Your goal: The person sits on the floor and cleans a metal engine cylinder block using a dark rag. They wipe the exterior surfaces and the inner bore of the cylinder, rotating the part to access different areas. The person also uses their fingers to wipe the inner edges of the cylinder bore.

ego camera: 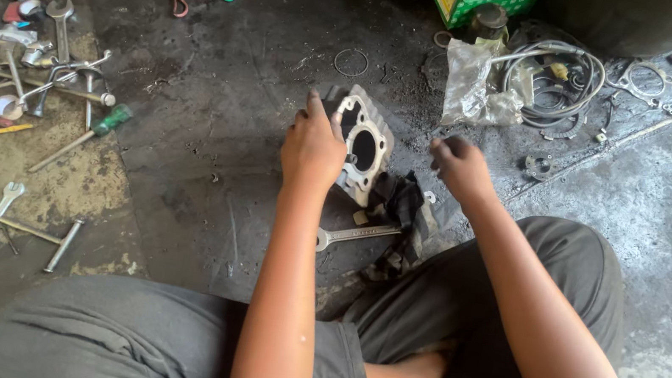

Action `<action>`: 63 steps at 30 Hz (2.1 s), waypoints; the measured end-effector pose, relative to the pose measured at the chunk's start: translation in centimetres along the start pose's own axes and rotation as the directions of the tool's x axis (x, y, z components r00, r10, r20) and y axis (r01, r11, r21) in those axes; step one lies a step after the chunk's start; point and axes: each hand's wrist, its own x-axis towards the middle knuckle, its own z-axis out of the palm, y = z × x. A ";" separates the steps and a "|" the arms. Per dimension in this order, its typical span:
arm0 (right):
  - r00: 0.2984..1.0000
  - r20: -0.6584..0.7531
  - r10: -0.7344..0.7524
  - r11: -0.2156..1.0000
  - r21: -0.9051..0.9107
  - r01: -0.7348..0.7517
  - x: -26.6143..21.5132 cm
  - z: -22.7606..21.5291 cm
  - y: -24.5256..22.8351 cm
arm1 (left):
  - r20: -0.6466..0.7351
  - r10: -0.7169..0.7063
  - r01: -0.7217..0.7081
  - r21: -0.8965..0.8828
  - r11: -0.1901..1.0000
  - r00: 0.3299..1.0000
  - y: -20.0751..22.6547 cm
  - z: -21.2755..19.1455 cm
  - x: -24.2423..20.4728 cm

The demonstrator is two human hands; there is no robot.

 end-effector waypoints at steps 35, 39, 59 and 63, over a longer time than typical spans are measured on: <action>0.947 -0.038 -0.319 0.631 0.737 0.242 -3.7 -1.4 -4.1 | 0.161 0.459 -0.263 -0.639 0.723 0.874 4.6 3.1 -4.1; 0.973 0.155 -0.174 0.815 0.577 0.054 -4.5 -2.9 -5.2 | 0.238 0.355 -0.202 -0.494 0.846 0.904 4.2 1.8 -3.5; 0.443 0.534 -0.720 0.600 0.800 0.013 -4.7 -2.7 -3.0 | -0.276 -0.033 -0.176 -0.694 0.698 0.960 0.8 -12.1 -1.7; 0.531 0.322 -0.784 0.240 0.946 -0.219 -3.6 -5.9 -0.8 | -0.240 -0.072 -0.169 -0.836 0.521 0.968 0.3 -11.0 -0.6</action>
